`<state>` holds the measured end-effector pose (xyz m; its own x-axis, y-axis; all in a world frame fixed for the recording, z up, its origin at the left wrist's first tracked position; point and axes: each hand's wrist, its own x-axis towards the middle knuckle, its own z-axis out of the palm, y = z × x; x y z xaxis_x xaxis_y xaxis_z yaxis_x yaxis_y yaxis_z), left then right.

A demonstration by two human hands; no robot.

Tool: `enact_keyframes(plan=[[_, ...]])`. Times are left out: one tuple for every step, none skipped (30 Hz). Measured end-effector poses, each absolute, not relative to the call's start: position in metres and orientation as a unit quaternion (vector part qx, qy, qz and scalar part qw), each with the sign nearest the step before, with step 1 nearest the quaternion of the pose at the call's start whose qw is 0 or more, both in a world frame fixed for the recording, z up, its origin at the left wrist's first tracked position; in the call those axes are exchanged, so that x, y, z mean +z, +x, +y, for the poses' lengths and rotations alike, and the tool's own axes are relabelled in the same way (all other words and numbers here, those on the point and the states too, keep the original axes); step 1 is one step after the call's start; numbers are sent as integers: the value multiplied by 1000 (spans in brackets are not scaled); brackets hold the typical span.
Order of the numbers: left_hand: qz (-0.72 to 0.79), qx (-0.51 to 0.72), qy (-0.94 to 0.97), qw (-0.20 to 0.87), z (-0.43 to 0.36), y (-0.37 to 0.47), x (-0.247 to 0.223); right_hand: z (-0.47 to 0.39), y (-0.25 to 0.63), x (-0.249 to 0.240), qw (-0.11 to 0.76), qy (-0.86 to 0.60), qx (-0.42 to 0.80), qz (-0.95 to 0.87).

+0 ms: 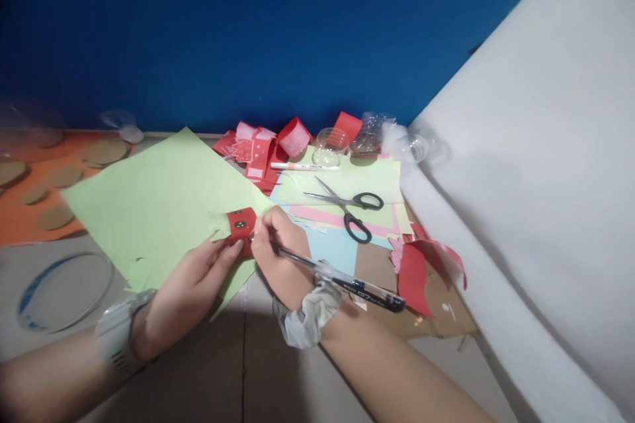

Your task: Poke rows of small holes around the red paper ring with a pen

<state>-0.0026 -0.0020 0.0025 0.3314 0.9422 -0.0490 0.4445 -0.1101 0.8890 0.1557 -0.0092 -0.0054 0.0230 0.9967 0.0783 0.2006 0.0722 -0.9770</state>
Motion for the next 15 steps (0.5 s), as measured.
enact_keyframes(plan=[[503,285,689,437,-2,-3,3,-9,156,-5,473,-537,419,-559],[503,285,689,437,-2,-3,3,-9,156,-4,473,-538,418,-559],[502,286,689,438,-1,-3,3,-9,156,-4,472,-540,416,-559],[500,287,690,438,-1,-3,2,-9,156,-3,472,-541,415,-559],[497,289,690,439,-1,-3,2,-9,156,-3,472,-542,414,-559],[495,291,691,439,-1,-3,2,-9,155,-3,472,-543,414,-558],[494,292,692,439,-1,-3,2,-9,155,-3,472,-543,414,-557],[494,292,692,437,-1,-3,2,-9,155,-3,473,-543,414,-557],[497,292,692,435,-1,-3,2,-9,155,-3,473,-544,414,-556],[501,290,691,433,-1,-3,1,-9,155,-3,473,-544,414,-556],[503,288,691,432,-2,-3,1,-9,154,-3,473,-544,414,-556],[504,287,691,432,-2,-3,1,-9,155,-3,472,-543,414,-557],[505,286,691,432,-2,-3,1,-8,155,-3,471,-543,414,-558],[505,285,690,433,-2,-3,1,-8,155,-3,470,-542,414,-560],[505,284,690,434,-3,-3,1,-8,156,-3,468,-541,415,-562]])
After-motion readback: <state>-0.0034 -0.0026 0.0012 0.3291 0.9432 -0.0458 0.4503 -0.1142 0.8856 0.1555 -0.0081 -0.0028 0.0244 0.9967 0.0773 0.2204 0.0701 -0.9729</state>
